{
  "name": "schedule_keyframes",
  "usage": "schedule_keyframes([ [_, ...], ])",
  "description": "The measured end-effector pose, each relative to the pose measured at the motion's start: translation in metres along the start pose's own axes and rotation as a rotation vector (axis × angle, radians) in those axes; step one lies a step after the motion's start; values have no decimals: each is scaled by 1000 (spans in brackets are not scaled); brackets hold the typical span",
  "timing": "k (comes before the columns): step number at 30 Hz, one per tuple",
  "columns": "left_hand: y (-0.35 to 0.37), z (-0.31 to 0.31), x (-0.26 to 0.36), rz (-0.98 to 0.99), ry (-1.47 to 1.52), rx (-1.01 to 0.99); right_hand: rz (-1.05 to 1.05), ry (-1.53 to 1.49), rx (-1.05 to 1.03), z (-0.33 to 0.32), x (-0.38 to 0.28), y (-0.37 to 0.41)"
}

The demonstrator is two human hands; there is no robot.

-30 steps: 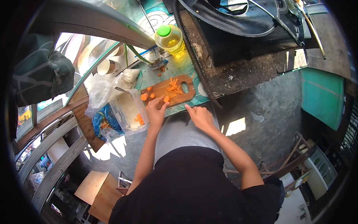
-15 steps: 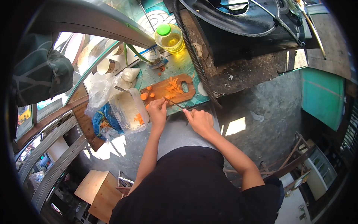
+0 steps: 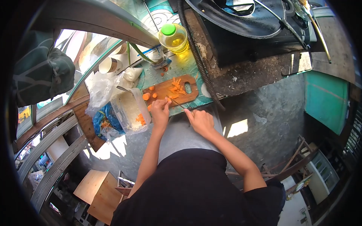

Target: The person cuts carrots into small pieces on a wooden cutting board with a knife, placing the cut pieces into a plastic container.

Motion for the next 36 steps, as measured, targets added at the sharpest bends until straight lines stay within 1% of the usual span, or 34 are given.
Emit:
schedule_keyframes([
  [1,0,1,-1,28,5,5,26,-4,-15,2,3,0],
  [5,-1,2,2,-4,-9,-2,18,-56,18,23,17,-8],
  [7,1,2,1,8,-7,26,111,-171,-67,29,22,-9],
  [8,1,1,1,12,-7,27,109,-173,-64,28,23,-10],
  [10,1,1,2,-22,-33,36,216,-276,-177,28,27,-12],
  [11,2,0,4,-20,-32,38,214,-276,-174,24,25,-11],
  [13,2,-2,4,-110,-6,42,241,-222,-197,15,23,-11],
  [14,2,-1,3,-109,-7,44,238,-223,-196,11,21,-10],
  [16,3,1,-2,-227,84,50,155,-149,-150,1,16,-6],
  [22,4,4,-8,-237,87,63,157,-111,-147,1,15,2],
  [23,3,5,-8,-238,87,63,157,-110,-148,6,17,2],
  [25,4,5,-8,-258,124,41,106,-112,-61,19,21,1],
  [28,3,2,-4,-273,90,13,145,-131,-90,29,29,-4],
  [29,4,2,-6,-273,89,11,146,-133,-90,27,30,-4],
  [31,1,1,-5,-40,-12,72,191,-198,-170,23,32,-8],
  [34,-1,-1,-7,10,-4,45,187,-203,-123,14,24,-6],
  [36,-2,-6,-1,21,-6,69,165,-182,-96,8,17,-5],
])
Point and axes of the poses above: each hand's wrist, its own y-axis away from the middle knuckle, its own z-axis out of the palm, x = y × z, the point moved 2 cm from there along -y, towards the middle knuckle, and after that the axes turned 3 degrees about x, right-handed, at the moved point
